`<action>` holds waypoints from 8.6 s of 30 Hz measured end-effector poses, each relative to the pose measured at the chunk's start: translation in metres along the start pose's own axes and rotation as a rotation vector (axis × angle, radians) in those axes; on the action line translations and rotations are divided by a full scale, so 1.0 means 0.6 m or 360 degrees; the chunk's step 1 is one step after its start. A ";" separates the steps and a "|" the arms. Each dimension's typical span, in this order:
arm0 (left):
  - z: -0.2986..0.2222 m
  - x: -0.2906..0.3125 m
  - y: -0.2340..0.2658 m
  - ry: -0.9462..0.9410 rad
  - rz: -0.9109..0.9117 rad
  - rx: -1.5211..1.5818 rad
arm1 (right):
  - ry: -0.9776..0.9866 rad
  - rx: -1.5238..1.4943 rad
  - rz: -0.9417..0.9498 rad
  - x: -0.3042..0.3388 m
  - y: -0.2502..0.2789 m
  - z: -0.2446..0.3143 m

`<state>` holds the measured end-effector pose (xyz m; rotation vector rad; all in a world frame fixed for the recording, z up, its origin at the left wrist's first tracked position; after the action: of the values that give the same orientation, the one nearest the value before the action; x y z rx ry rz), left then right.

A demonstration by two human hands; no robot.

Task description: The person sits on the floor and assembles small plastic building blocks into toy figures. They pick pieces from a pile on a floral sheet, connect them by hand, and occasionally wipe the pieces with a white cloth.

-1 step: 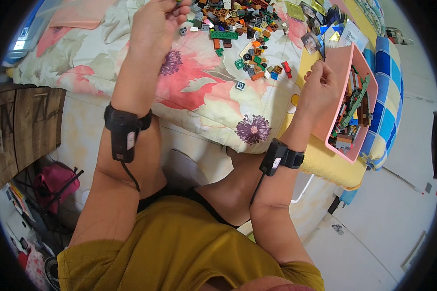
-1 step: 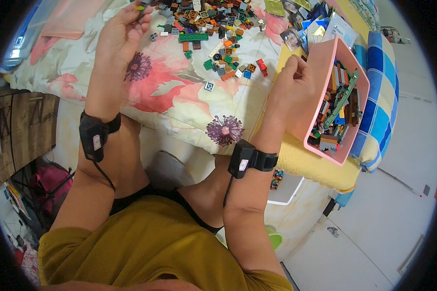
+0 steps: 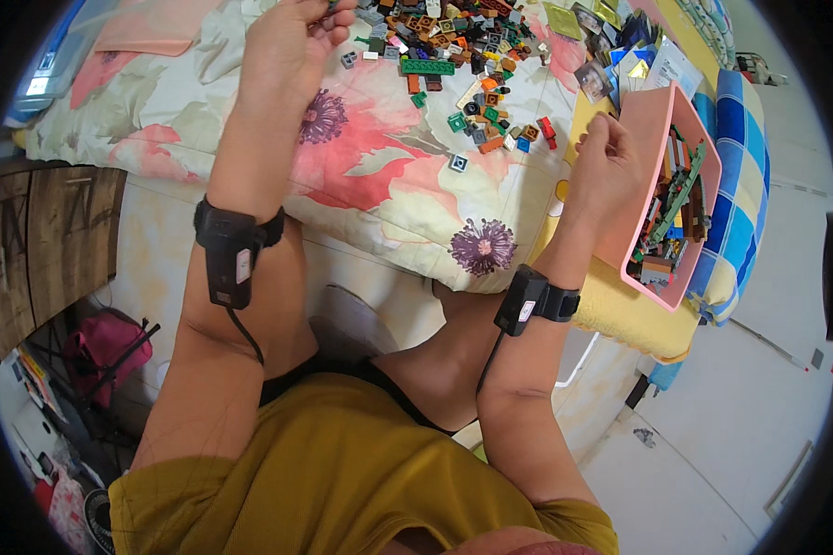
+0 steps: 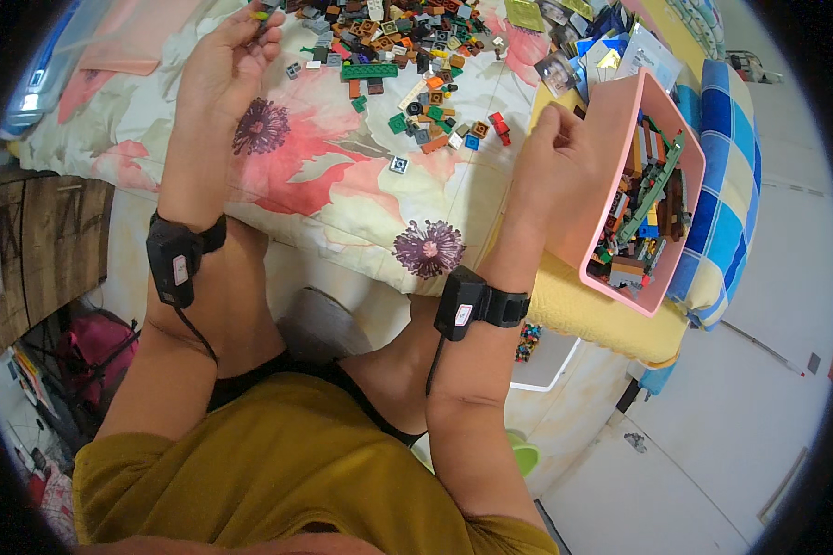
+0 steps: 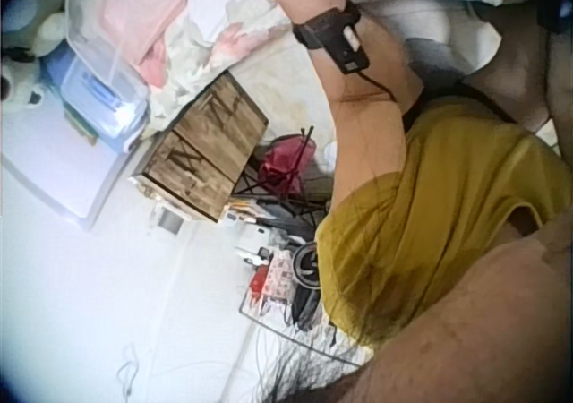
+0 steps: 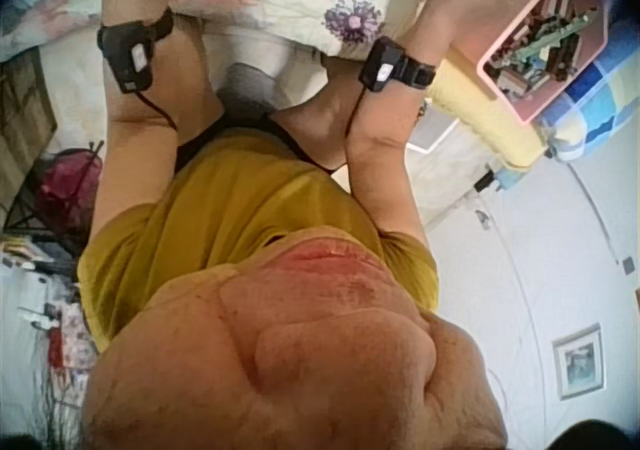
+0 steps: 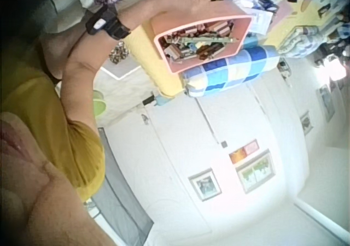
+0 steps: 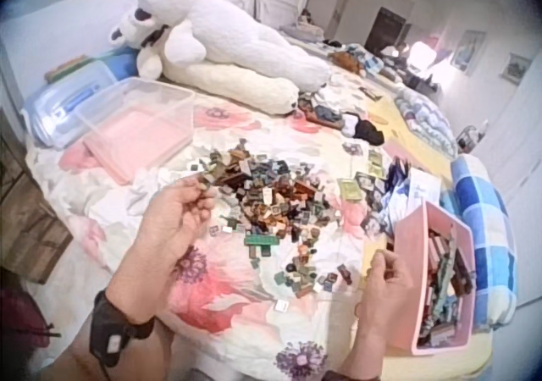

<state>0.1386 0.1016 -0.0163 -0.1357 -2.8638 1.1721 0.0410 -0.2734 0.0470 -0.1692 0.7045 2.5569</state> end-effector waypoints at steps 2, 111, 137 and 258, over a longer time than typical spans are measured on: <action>-0.015 0.002 0.014 -0.0002 -0.0042 -0.0094 | 0.0085 0.0045 0.0186 0.001 -0.032 0.010; 0.033 0.049 -0.151 -0.0167 0.0175 -0.0314 | 0.0088 -0.1512 0.0674 0.043 -0.191 0.122; 0.117 0.046 -0.213 0.0162 0.0683 0.0153 | 0.0216 -0.1191 0.0367 0.046 -0.132 0.118; 0.093 0.053 -0.073 0.0352 -0.0063 0.0290 | 0.0555 0.0823 0.0823 0.068 -0.240 0.091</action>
<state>0.0998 0.0347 -0.0254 -0.1875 -2.5456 1.3123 0.0746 -0.1204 0.0193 -0.2913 1.7048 2.7246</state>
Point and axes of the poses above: each hand's wrist, its own x-axis away from the middle knuckle, its own y-axis out of the back of the hand, z = x × y, the point moved 9 cm from there along -x, towards the middle knuckle, and after that the axes turned 15 degrees about z, right-handed, at the moved point
